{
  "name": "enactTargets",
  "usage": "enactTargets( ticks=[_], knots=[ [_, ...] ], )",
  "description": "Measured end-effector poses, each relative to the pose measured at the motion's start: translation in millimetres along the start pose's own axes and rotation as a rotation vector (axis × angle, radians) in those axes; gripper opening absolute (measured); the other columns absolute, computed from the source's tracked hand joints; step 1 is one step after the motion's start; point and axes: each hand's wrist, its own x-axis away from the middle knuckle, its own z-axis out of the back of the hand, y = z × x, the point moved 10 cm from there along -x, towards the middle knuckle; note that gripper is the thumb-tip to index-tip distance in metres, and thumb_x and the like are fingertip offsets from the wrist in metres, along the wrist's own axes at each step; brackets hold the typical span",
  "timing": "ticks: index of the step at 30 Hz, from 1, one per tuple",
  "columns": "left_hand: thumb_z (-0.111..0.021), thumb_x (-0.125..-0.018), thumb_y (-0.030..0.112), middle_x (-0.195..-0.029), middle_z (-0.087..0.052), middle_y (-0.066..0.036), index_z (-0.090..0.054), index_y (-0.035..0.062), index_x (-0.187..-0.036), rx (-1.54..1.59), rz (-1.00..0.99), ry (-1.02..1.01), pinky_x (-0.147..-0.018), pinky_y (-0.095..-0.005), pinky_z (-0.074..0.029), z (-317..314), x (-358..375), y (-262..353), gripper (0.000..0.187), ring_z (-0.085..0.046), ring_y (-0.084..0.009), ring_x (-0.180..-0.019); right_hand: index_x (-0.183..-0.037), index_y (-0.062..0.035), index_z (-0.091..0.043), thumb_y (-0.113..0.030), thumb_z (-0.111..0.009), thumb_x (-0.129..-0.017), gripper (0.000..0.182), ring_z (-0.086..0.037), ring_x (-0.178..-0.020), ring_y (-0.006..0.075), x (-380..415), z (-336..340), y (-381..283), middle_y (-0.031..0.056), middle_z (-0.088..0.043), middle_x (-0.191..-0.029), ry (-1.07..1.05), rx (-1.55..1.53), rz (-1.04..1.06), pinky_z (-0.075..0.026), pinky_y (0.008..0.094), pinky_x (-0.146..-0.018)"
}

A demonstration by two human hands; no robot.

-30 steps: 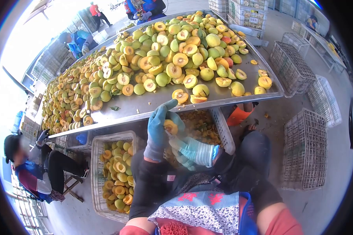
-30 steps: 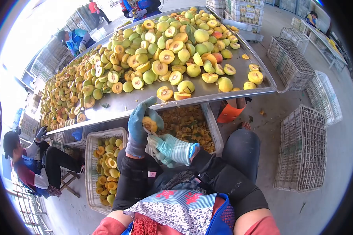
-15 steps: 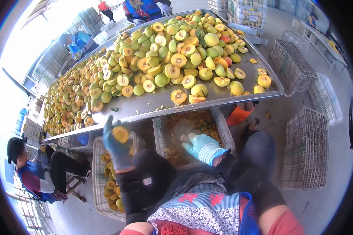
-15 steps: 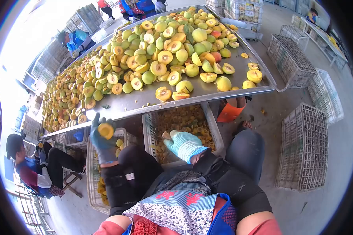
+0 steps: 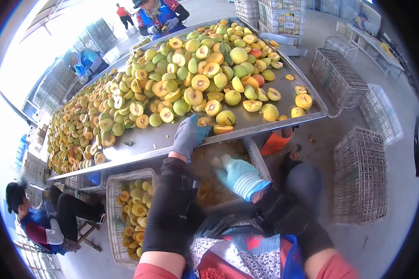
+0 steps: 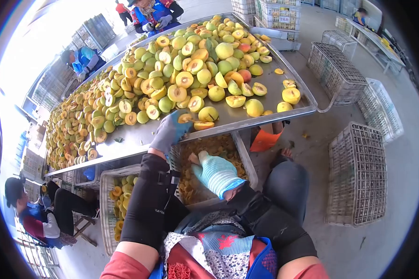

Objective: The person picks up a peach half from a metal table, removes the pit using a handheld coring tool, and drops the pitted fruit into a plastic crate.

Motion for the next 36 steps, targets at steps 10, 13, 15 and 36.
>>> enactTargets(
  ticks=[10, 13, 15, 36],
  knots=[
    [-0.054, -0.094, 0.049, -0.107, -0.062, -0.01, -0.05, -0.0003, -0.128, 0.818, -0.397, 0.116, -0.079, -0.0382, -0.051, 17, 58, 2, 0.06, -0.063, -0.0227, -0.089, -0.101, -0.0008, -0.055, -0.025, -0.058, -0.095, 0.025, -0.064, -0.075, 0.0434, -11, 25, -31, 0.0244, -0.064, -0.08, 0.233, -0.33, 0.171, -0.049, 0.05, -0.06],
    [-0.036, -0.096, 0.066, -0.105, -0.063, -0.011, -0.055, 0.002, -0.121, 1.553, -0.028, 0.037, -0.083, -0.0379, -0.052, 0, 80, 22, 0.071, -0.063, -0.0228, -0.09, -0.101, -0.0007, -0.055, -0.025, -0.059, -0.094, 0.025, -0.062, -0.074, 0.0452, -13, 4, -32, 0.0243, -0.062, -0.079, 0.238, -0.217, 0.232, -0.048, 0.0505, -0.059],
    [-0.036, -0.095, 0.068, -0.102, -0.064, -0.011, -0.058, 0.0011, -0.116, 1.603, -0.031, 0.054, -0.082, -0.0371, -0.052, 4, 85, 23, 0.073, -0.063, -0.0222, -0.088, -0.099, -0.0009, -0.055, -0.026, -0.058, -0.095, 0.025, -0.061, -0.072, 0.046, -11, 8, -36, 0.0246, -0.062, -0.076, 0.223, -0.267, 0.197, -0.047, 0.0511, -0.058],
    [-0.052, -0.094, 0.057, -0.087, -0.064, -0.014, -0.064, -0.0004, -0.094, 1.693, 0.167, 0.145, -0.076, -0.0442, -0.057, -12, 92, 4, 0.059, -0.065, -0.0282, -0.077, -0.095, -0.0042, -0.053, -0.043, -0.05, -0.097, 0.039, -0.064, -0.067, 0.0437, -11, -20, -29, 0.023, -0.063, -0.067, 0.129, -0.128, 0.135, -0.05, 0.0533, -0.06]
  ],
)
